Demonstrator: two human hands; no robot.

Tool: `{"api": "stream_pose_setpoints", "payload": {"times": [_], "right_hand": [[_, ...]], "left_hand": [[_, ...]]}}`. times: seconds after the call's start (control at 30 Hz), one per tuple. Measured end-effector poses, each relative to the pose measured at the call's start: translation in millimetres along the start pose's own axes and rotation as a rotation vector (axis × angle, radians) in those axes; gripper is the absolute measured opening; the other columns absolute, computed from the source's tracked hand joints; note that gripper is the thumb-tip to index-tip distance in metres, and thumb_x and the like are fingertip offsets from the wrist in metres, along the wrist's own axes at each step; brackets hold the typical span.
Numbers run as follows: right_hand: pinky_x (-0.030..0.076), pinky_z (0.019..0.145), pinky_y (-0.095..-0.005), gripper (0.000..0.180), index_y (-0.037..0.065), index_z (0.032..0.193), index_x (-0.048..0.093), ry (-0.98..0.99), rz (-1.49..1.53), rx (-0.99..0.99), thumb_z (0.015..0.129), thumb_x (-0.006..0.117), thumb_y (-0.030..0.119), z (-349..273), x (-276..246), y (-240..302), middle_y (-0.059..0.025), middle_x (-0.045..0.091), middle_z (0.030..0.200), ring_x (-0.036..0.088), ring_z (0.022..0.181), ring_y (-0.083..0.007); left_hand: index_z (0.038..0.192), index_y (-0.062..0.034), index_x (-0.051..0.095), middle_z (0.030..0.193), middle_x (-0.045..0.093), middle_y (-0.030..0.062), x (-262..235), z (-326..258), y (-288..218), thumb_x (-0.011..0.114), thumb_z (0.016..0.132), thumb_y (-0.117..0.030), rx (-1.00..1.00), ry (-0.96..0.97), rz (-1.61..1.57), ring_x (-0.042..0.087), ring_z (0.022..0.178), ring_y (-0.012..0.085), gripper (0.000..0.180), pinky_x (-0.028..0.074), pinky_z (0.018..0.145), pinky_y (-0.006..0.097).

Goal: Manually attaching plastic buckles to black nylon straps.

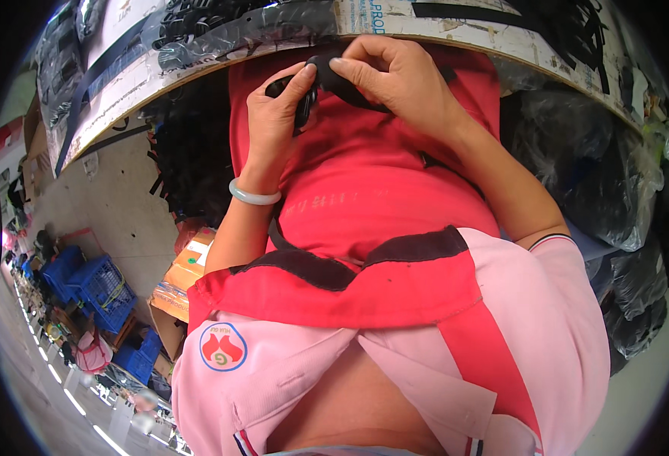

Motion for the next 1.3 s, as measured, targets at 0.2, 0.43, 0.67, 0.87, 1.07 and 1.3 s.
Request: {"api": "stream_pose_setpoints", "payload": {"times": [0.2,0.43,0.67,0.87,1.07,1.3], "right_hand": [[0.036,0.046,-0.0195,0.026,0.004,0.077,0.062,0.232,-0.095,0.347,0.09,0.067,0.026,-1.2,9.1,-33.6,0.0036,0.052,0.059,0.045,0.051,-0.0031],[0.036,0.044,-0.0179,0.023,0.007,0.087,0.059,0.355,0.392,0.552,0.094,0.061,0.028,-2.9,22.8,-75.0,0.0033,0.053,0.067,0.045,0.048,-0.0026],[0.032,0.044,-0.0169,0.023,0.007,0.09,0.061,0.308,0.217,0.406,0.094,0.062,0.029,19.0,39.2,-60.8,0.0056,0.051,0.067,0.043,0.048,-0.0011],[0.039,0.054,-0.017,0.017,0.008,0.092,0.063,0.29,0.072,0.303,0.094,0.061,0.025,25.1,28.2,-59.3,0.0062,0.054,0.069,0.047,0.059,-0.0003],[0.043,0.064,-0.0217,0.018,0.002,0.106,0.063,0.528,-0.088,0.041,0.092,0.061,0.012,8.0,100.4,-15.9,0.0013,0.058,0.081,0.05,0.072,-0.0042],[0.047,0.062,-0.0246,0.017,0.0,0.097,0.063,0.501,-0.253,-0.052,0.088,0.066,0.013,10.9,93.5,-18.3,-0.0016,0.061,0.071,0.058,0.066,-0.0093]], "left_hand": [[0.101,0.0,0.071,0.069,0.061,-0.0034,7.2,-10.8,-7.1,0.072,0.086,-0.013,0.143,0.068,0.208,0.049,0.056,0.002,0.019,0.036,0.047,0.018],[0.102,-0.0009,0.071,0.074,0.063,-0.0026,2.8,-15.5,-7.7,0.069,0.088,-0.009,0.244,0.142,0.195,0.051,0.06,0.0019,0.016,0.038,0.051,0.017],[0.096,0.0001,0.072,0.079,0.067,0.0007,-42.5,-53.6,-47.2,0.071,0.085,-0.009,0.103,0.139,0.433,0.058,0.071,0.006,0.014,0.047,0.063,0.021],[0.11,-0.0011,0.07,0.087,0.069,0.0032,-217.5,-128.7,-114.1,0.07,0.088,-0.013,0.245,-0.587,0.905,0.061,0.078,0.0084,0.025,0.049,0.073,0.021],[0.111,-0.0041,0.07,0.087,0.071,0.007,-140.4,-88.7,-58.6,0.069,0.088,-0.018,0.038,-0.179,0.709,0.061,0.077,0.0064,0.027,0.049,0.069,0.021],[0.096,0.0002,0.065,0.078,0.063,-0.0017,-35.1,-53.0,5.3,0.069,0.086,-0.009,0.039,0.245,0.258,0.053,0.064,0.0037,0.014,0.041,0.055,0.019]]}}
Point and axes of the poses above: each hand's wrist, its own z-axis towards the middle knuckle, its own x-axis out of the palm, y = z × x, the point moved 7 cm from there along z, towards the middle knuckle
